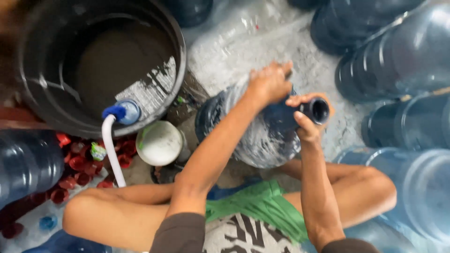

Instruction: The person scrubs the exterior of a large blue water jug using a sponge and soapy water. They rotate the jug to clean different sides and dip the sponge into a bucket of soapy water as needed.

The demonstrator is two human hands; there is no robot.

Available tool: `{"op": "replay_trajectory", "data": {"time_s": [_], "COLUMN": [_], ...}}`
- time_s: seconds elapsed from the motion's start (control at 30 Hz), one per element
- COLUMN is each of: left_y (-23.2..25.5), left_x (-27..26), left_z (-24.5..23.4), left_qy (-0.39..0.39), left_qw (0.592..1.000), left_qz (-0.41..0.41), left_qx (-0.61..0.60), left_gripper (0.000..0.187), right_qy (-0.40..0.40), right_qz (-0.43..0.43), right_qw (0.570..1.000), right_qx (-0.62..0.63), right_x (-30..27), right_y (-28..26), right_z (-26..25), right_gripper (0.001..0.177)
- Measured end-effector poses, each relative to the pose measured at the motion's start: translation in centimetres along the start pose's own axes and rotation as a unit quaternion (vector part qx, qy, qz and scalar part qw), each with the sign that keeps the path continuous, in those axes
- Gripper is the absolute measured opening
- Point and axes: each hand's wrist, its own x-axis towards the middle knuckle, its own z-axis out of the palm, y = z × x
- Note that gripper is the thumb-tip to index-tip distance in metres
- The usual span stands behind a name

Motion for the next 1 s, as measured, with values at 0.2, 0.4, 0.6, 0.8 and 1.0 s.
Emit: {"op": "replay_trajectory", "data": {"time_s": [0.2,0.4,0.6,0.8,1.0], "left_y": [5.3,-6.2,3.0,2.1,-0.9], "left_x": [-18.1,-4.8,-15.9,-13.7,-12.5], "left_z": [-6.5,-3.9,-7.2,-7.1,-6.3], "left_qy": [0.116,0.116,0.189,0.247,0.230], "left_qw": [0.992,0.940,0.932,0.908,0.937], "left_qz": [0.031,-0.017,-0.022,-0.040,-0.089], "left_qx": [-0.046,-0.320,-0.308,-0.335,-0.248], "left_gripper": [0.061,0.057,0.057,0.054,0.064], "right_qy": [0.040,0.023,0.089,0.044,0.056], "right_qz": [0.022,0.029,0.037,0.027,-0.032], "right_qw": [0.999,0.999,0.994,0.999,0.995], "right_qx": [0.012,0.028,-0.042,-0.009,-0.070], "right_x": [1.4,1.3,2.7,2.6,2.4], "right_y": [1.8,1.2,1.4,2.5,1.1], "right_z": [-7.3,-3.8,-5.4,-5.8,-1.8], "right_gripper": [0.031,0.035,0.031,0.035,0.029]}}
